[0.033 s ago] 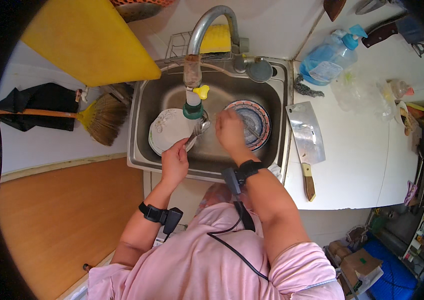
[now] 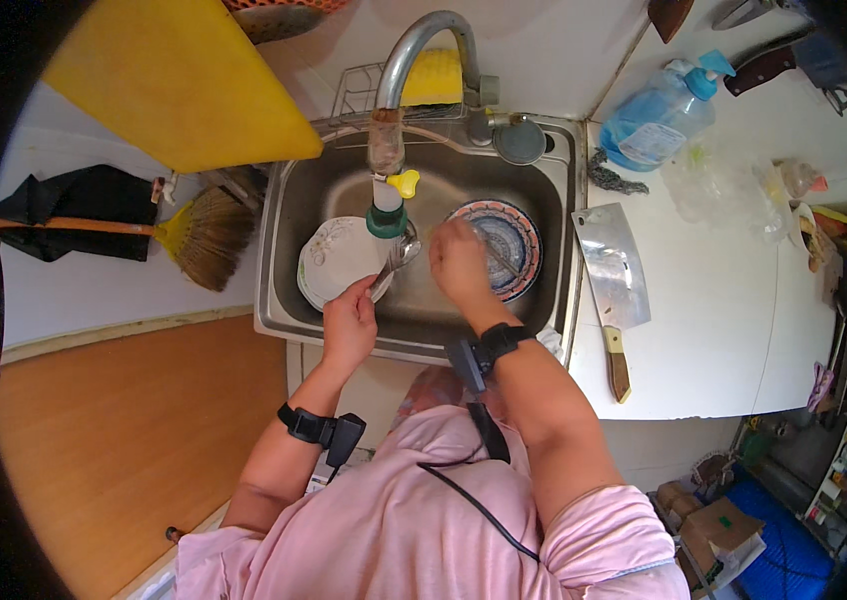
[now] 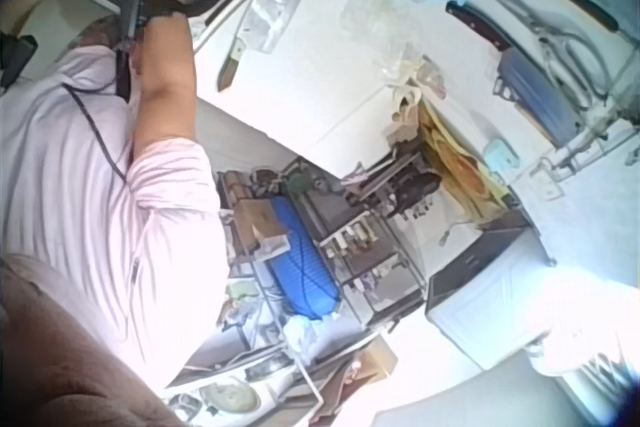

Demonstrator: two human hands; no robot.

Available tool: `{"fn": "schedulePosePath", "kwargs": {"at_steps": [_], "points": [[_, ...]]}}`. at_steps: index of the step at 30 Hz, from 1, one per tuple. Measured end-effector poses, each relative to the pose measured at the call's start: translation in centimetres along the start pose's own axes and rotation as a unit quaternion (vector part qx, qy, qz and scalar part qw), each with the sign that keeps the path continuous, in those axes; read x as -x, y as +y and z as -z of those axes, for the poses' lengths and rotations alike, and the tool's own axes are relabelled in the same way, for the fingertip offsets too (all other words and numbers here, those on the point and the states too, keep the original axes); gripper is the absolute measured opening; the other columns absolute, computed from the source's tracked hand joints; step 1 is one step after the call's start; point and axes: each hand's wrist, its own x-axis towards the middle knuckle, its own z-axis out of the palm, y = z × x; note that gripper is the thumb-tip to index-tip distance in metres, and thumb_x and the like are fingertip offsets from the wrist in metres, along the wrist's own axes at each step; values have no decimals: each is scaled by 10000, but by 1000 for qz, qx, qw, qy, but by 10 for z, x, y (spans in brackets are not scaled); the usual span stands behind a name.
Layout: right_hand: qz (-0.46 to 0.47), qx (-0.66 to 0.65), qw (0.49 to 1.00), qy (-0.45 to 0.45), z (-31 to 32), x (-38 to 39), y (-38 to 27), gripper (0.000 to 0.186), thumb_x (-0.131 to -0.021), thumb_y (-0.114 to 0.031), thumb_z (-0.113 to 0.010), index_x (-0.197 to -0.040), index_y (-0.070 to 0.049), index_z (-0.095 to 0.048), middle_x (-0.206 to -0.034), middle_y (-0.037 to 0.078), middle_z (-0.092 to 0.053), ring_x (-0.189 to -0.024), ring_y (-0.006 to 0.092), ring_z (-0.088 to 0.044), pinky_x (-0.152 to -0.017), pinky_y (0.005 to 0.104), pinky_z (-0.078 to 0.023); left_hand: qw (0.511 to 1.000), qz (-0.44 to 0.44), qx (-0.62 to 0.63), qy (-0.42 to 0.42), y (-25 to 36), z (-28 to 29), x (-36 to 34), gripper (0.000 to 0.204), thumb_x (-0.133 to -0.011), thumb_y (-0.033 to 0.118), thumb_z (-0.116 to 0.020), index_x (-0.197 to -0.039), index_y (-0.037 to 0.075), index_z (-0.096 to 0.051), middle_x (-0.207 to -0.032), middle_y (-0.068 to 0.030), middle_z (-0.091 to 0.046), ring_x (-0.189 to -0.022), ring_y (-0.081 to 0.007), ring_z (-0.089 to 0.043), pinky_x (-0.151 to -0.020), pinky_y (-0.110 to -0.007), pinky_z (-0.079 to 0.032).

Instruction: Wash dishes, chopsticks, and a bowl in a kitchen sink.

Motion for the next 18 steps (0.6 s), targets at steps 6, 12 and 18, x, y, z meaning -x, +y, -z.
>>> {"fn": "schedulePosePath", "kwargs": {"at_steps": [6, 12, 18], "points": [[103, -47, 993, -23, -9, 6, -4, 98, -642, -7, -545, -734, -39, -531, -772, 145, -510, -744, 325, -517, -633, 391, -437, 999, 15, 42, -24, -7, -11, 0, 229, -781, 34, -434, -959, 1, -576, -675, -181, -571, -618, -265, -561, -603, -317, -444], [-125, 10, 992, 7, -19, 9, -20, 75, -680, -31, -563, -748, -21, -534, -758, 132, -531, -695, 330, -536, -602, 386, -448, 991, 85, 86, -52, -10, -15, 2, 228, -773, 42, -445, -955, 4, -577, -684, -202, -573, -637, -310, -576, -617, -343, -448], [-29, -130, 990, -43, -19, 12, -8, 60, -666, -15, -533, -720, -28, -557, -754, 154, -533, -694, 343, -532, -609, 400, -446, 993, 76, 78, -49, -14, -18, 0, 215, -788, 58, -445, -946, 2, -579, -659, -201, -566, -613, -307, -569, -596, -347, -440]]}}
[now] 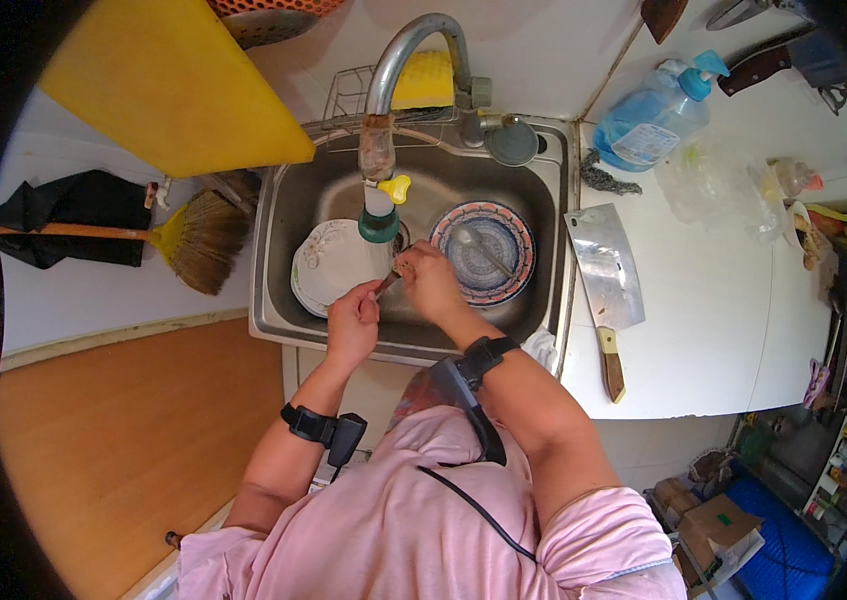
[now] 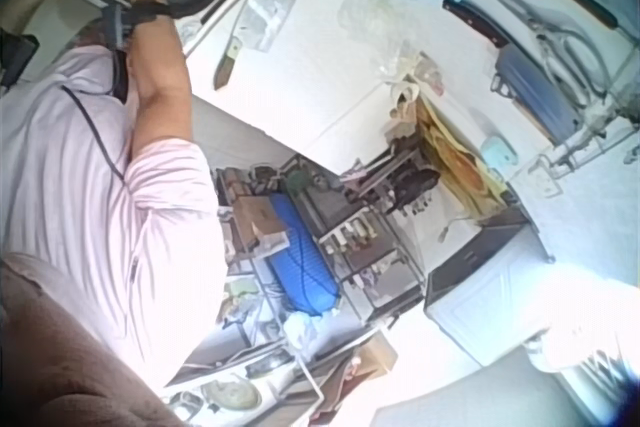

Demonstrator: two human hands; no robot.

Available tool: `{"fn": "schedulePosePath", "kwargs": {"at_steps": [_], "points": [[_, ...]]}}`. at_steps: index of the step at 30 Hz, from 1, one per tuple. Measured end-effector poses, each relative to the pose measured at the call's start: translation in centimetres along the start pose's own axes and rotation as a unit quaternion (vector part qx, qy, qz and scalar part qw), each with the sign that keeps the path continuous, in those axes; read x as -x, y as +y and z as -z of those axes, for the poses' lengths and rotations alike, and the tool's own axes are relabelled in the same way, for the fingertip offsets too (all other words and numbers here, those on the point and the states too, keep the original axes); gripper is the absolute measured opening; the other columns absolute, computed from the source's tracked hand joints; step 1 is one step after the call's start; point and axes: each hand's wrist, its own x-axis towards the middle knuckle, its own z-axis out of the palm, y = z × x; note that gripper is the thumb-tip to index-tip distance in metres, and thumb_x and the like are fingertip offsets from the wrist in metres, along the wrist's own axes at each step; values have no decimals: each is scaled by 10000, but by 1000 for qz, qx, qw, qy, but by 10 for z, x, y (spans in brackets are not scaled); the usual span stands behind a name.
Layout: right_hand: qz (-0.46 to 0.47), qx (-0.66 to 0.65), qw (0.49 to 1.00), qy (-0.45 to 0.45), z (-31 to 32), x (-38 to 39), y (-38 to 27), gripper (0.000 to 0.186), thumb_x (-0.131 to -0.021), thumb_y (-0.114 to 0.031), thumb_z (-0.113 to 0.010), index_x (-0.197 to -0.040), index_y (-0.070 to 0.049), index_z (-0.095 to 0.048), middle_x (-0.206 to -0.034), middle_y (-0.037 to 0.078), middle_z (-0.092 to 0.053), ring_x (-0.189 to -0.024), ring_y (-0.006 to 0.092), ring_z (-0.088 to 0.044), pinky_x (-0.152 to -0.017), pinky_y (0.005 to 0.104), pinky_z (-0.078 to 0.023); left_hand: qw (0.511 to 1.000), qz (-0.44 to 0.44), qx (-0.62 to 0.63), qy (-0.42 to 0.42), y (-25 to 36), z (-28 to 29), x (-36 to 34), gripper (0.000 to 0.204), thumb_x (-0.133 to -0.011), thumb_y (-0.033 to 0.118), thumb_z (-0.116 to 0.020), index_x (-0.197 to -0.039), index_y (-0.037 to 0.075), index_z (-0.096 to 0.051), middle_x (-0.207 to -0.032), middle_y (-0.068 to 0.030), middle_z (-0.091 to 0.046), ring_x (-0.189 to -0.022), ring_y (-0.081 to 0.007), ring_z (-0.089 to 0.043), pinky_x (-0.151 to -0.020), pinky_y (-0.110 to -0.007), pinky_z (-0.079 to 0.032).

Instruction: Wash dishes, chopsticks, and a bowl in a kitchen sink.

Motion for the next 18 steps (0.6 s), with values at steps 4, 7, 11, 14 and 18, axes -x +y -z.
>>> {"fn": "schedulePosePath", "kwargs": {"at_steps": [4, 7, 11, 14, 18], "points": [[-3, 2, 999, 42, 4, -6, -3, 62, -667, -17, -532, -727, -23, -545, -746, 161, -521, -688, 353, -530, -604, 412, -441, 1000, 1, -2, -13, 4, 2, 0, 218, -793, 54, -433, -950, 2, -575, -682, -203, -573, -633, -319, -574, -612, -348, -444], [-60, 93, 990, 88, 2, -12, -14, 81, -661, -22, -539, -740, -16, -523, -756, 167, -512, -674, 361, -528, -593, 423, -436, 997, -67, -43, 14, 14, 5, -1, 222, -798, 20, -430, -967, -9, -572, -628, -124, -563, -555, -169, -537, -558, -275, -435], [-104, 128, 977, 137, 3, -13, -8, 94, -655, -25, -544, -739, -16, -504, -779, 169, -511, -663, 365, -529, -589, 430, -435, 983, -136, -113, 52, 20, 11, -2, 241, -778, -3, -433, -980, -1, -564, -749, -203, -583, -676, -301, -587, -631, -339, -455], [-115, 103, 974, 163, 8, -9, -7, 106, -651, -27, -547, -754, -21, -524, -784, 163, -509, -669, 357, -528, -596, 424, -438, 985, -132, -100, 55, 19, 13, -1, 265, -766, -16, -424, -994, 5, -556, -849, -225, -575, -779, -367, -559, -680, -373, -454], [38, 68, 991, 106, 4, -8, -7, 118, -667, -21, -551, -785, -22, -553, -768, 141, -513, -695, 331, -533, -604, 399, -445, 979, -152, -131, 33, 23, 5, 0, 297, -754, -32, -436, -1031, 10, -534, -844, -216, -571, -758, -353, -565, -667, -374, -455]]}}
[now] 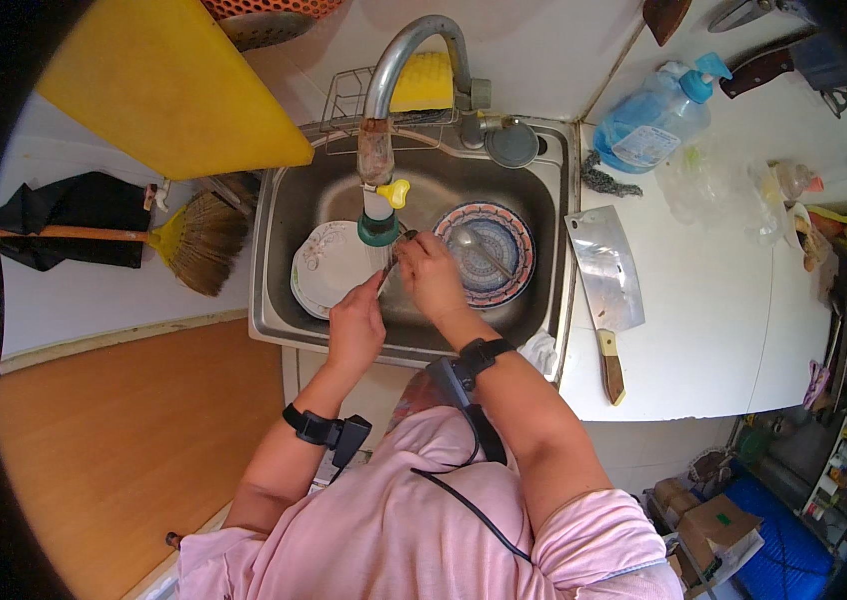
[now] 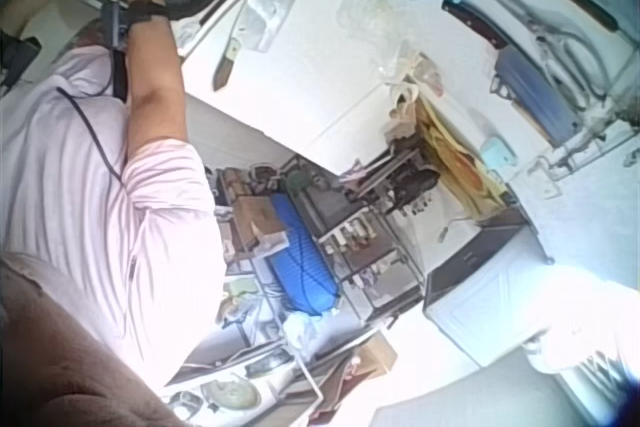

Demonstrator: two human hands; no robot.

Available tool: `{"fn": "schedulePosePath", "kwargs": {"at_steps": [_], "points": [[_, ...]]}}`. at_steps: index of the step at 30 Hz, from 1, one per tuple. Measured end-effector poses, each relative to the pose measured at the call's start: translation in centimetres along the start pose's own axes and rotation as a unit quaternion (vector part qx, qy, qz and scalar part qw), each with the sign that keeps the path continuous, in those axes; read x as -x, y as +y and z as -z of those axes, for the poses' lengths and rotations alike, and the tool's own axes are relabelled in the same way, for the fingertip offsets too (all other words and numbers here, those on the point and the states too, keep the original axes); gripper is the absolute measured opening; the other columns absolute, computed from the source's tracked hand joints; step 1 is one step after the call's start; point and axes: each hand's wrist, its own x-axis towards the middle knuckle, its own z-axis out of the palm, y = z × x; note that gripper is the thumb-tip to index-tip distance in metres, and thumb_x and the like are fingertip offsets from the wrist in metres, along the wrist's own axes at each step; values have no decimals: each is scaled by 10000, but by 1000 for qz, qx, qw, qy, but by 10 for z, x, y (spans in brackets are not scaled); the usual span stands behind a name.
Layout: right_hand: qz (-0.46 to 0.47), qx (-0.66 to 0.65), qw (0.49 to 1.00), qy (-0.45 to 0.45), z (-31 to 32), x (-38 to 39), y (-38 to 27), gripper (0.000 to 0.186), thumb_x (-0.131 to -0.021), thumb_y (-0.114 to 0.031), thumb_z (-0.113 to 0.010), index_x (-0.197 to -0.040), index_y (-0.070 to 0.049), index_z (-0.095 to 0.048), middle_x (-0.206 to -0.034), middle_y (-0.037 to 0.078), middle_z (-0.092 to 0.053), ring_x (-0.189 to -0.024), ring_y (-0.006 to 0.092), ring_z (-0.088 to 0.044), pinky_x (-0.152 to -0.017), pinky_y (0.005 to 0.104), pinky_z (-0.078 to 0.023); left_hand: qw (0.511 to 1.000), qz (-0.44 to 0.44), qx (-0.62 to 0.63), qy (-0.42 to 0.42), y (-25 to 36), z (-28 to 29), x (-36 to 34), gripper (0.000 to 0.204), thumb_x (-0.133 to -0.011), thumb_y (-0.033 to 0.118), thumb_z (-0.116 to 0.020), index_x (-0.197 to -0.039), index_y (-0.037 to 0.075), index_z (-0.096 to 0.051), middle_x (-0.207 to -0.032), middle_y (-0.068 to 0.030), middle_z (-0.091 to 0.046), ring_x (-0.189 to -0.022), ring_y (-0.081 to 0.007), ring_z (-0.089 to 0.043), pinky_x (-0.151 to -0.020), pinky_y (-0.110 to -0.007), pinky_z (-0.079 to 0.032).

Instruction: Wash dishes, chopsticks, and a bowl in a kitchen sink.

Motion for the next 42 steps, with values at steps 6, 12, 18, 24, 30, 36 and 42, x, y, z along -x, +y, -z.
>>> {"fn": "schedulePosePath", "kwargs": {"at_steps": [6, 12, 18, 24, 30, 36, 42], "points": [[9, 48, 998, -35, -6, 5, -2, 80, -680, -14, -553, -760, -20, -563, -741, 126, -513, -676, 317, -531, -601, 383, -450, 1000, -12, -18, -17, -1, -3, 0, 325, -740, -49, -448, -1050, 12, -522, -812, -201, -568, -732, -354, -561, -647, -379, -454], [-22, 48, 998, -46, 4, -3, 6, 84, -681, -28, -551, -763, -22, -566, -755, 131, -522, -676, 323, -540, -600, 396, -453, 1000, -16, 5, -3, -9, -4, 0, 319, -760, -46, -416, -1055, 12, -526, -734, -163, -555, -703, -267, -584, -617, -338, -459], [-83, 20, 996, -34, -4, -2, -4, 85, -677, -53, -564, -755, -21, -566, -752, 144, -526, -679, 333, -536, -602, 387, -445, 995, 27, 91, -41, -13, -12, 4, 337, -795, -58, -364, -1097, 2, -500, -707, -123, -548, -674, -179, -591, -622, -276, -468], [-126, -75, 983, -113, -7, 3, -6, 80, -687, -56, -535, -736, 4, -555, -744, 169, -516, -693, 344, -530, -609, 394, -432, 965, 104, 239, -37, -46, -42, 6, 305, -888, 61, -334, -1173, -8, -418, -944, -114, -555, -795, -186, -573, -667, -296, -486], [-109, -73, 978, -159, 0, 7, -27, 94, -694, -70, -529, -747, 4, -553, -752, 178, -518, -723, 363, -524, -641, 406, -430, 678, 341, 651, -4, -39, -49, -8, 349, -910, 257, -334, -1172, 35, -397, -1171, -98, -457, -1026, -196, -480, -857, -334, -407], [-91, -114, 947, -285, 17, 14, -29, 96, -697, -66, -534, -771, -11, -562, -816, 165, -545, -779, 340, -532, -680, 390, -433, 516, 362, 775, -42, -42, -54, -20, 320, -905, 242, -324, -1141, 43, -409, -1094, -98, -501, -1003, -204, -489, -877, -338, -390], [-47, -169, 941, -290, 33, 25, -2, 100, -683, -68, -555, -776, -33, -563, -792, 154, -528, -757, 320, -534, -680, 368, -432, 647, 395, 652, -36, -39, -63, -23, 285, -871, 75, -377, -1152, 34, -408, -989, -107, -538, -960, -212, -516, -836, -315, -421]]}}
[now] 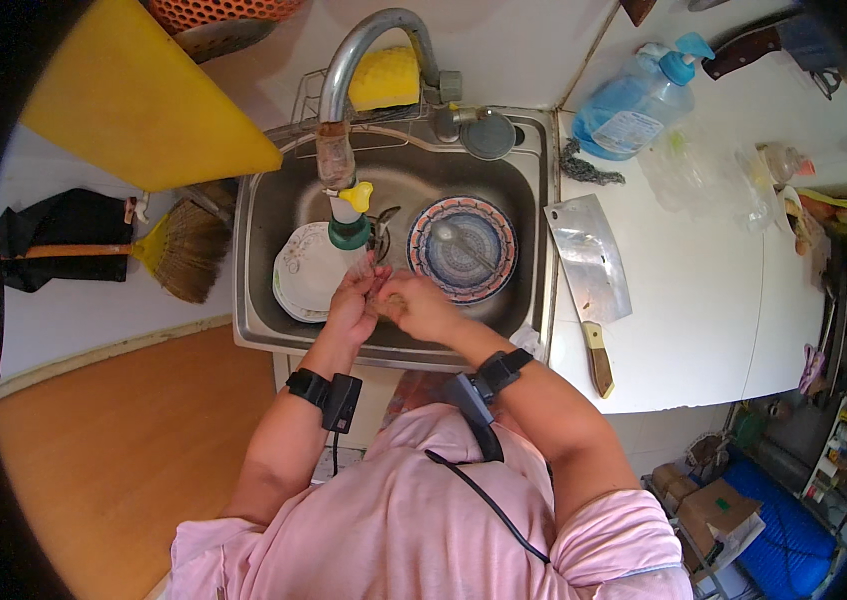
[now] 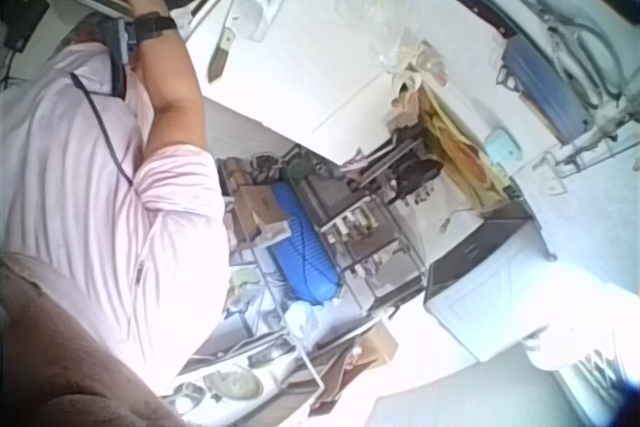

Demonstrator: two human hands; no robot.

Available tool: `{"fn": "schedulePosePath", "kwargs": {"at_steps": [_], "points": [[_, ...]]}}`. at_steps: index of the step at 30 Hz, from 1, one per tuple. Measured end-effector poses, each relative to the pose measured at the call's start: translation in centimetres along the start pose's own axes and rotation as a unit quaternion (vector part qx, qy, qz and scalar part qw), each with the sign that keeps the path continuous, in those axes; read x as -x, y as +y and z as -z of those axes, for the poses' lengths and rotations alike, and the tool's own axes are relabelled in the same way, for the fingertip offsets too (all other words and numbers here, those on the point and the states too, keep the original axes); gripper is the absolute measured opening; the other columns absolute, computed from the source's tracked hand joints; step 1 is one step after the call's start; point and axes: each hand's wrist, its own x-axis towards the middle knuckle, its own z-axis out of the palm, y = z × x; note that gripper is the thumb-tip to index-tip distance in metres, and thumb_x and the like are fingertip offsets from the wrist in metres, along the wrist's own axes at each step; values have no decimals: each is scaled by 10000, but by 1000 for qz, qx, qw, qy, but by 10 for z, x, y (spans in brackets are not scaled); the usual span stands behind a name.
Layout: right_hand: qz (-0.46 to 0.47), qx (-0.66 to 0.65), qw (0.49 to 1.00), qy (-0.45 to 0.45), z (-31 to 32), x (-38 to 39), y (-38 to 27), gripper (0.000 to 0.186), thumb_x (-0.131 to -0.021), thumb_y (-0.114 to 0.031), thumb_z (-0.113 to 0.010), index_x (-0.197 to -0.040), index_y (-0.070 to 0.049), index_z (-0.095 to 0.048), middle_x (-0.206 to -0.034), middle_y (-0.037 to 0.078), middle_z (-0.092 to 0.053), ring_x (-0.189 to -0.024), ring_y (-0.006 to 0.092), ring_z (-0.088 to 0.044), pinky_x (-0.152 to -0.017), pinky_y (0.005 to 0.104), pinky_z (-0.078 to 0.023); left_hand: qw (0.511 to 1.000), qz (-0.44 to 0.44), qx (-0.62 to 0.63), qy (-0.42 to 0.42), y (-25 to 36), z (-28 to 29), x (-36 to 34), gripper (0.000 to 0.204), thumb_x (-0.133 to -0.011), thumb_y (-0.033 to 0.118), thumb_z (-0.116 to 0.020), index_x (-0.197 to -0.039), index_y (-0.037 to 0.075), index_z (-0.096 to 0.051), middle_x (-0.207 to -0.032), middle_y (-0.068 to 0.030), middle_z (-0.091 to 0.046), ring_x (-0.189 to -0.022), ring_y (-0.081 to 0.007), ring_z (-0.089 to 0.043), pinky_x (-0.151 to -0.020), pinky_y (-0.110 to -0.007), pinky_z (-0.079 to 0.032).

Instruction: Wash dishes, chopsticks, and a bowl in a kitchen sink.

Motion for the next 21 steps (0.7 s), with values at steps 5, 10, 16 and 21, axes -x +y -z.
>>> {"fn": "schedulePosePath", "kwargs": {"at_steps": [5, 10, 16, 21], "points": [[-85, -27, 981, 170, 26, 0, 7, 155, -689, -29, -569, -844, -40, -577, -818, 147, -530, -782, 308, -529, -696, 353, -429, 997, 36, -74, 14, -2, 20, 1, 152, -833, 14, -425, -978, 39, -460, -912, -101, -551, -727, -153, -545, -631, -251, -470], [72, 31, 992, 96, 4, -8, 2, 245, -667, -5, -580, -903, -73, -591, -884, 113, -498, -860, 284, -489, -743, 347, -418, 995, 72, -55, -33, 5, 11, 27, 185, -825, 25, -440, -1000, 64, -484, -749, -14, -503, -521, -58, -400, -442, -166, -330], [113, 134, 978, 115, 3, -23, 12, 284, -645, -6, -567, -909, -105, -600, -871, 114, -486, -845, 286, -485, -730, 358, -421, 992, 58, -113, -18, 12, 13, 43, 240, -845, 51, -440, -1080, 50, -488, -721, 17, -472, -495, -24, -328, -419, -149, -268], [-44, 36, 958, 281, 8, -43, 23, 212, -671, 16, -550, -853, -69, -617, -815, 122, -504, -755, 274, -505, -654, 328, -433, 990, 26, -131, -46, 15, 14, 49, 258, -842, 60, -447, -1091, 51, -512, -691, 24, -457, -491, -21, -304, -406, -153, -241]]}}
